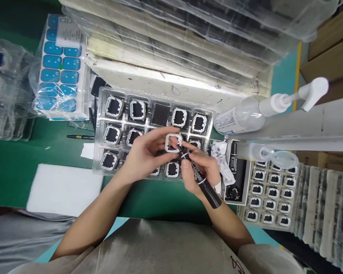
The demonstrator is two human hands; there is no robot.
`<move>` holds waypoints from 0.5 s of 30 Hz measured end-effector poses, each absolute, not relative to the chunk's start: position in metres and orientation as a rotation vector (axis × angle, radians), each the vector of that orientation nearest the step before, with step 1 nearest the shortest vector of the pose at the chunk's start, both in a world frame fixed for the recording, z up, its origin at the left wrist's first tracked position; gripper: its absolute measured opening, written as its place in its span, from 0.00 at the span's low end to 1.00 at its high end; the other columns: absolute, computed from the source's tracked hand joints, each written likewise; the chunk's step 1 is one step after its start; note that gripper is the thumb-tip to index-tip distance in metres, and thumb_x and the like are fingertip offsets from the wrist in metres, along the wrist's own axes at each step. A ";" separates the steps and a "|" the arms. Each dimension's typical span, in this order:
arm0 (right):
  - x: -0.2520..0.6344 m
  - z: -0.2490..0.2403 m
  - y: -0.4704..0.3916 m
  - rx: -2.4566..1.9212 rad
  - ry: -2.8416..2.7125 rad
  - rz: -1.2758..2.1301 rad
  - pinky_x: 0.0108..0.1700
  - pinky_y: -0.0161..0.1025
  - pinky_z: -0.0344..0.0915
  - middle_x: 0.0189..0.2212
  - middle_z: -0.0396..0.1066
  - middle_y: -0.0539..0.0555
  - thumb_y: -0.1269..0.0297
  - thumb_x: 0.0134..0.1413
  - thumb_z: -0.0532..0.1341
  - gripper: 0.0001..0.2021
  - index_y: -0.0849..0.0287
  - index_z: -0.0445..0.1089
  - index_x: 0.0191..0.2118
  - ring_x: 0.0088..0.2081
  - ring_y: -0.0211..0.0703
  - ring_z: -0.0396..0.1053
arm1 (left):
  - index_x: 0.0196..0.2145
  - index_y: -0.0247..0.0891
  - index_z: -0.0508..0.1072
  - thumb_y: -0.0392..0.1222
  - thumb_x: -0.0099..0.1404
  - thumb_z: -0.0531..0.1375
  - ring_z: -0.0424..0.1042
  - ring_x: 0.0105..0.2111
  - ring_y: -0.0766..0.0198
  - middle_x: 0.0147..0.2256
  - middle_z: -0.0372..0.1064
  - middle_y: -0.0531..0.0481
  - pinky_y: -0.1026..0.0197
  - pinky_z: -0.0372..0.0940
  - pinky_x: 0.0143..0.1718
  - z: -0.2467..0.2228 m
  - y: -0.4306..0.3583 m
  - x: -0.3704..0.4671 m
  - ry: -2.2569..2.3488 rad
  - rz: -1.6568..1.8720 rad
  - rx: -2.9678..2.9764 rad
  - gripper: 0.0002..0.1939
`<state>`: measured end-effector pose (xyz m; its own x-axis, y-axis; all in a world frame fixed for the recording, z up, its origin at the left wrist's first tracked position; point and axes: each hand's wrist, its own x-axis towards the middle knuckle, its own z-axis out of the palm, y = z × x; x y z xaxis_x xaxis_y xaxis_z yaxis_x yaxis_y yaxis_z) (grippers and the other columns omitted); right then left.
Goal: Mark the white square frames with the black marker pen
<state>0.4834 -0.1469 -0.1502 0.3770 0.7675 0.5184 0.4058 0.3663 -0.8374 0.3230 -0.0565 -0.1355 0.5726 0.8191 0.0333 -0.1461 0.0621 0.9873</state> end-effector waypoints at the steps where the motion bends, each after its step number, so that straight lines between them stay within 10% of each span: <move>1: 0.483 -0.151 -0.146 -1.236 -1.239 0.311 0.46 0.58 0.86 0.35 0.82 0.51 0.64 0.67 0.69 0.11 0.51 0.71 0.51 0.48 0.58 0.86 | 0.62 0.43 0.76 0.31 0.67 0.69 0.80 0.44 0.60 0.43 0.78 0.47 0.56 0.81 0.50 -0.135 -0.056 0.323 0.653 0.817 1.321 0.27; 15: 0.482 -0.153 -0.147 -1.300 -1.257 0.225 0.47 0.54 0.87 0.32 0.82 0.49 0.67 0.66 0.68 0.09 0.50 0.72 0.50 0.45 0.55 0.87 | 0.61 0.41 0.75 0.30 0.71 0.65 0.83 0.46 0.60 0.47 0.82 0.47 0.57 0.82 0.49 -0.141 -0.065 0.327 0.767 0.889 1.728 0.22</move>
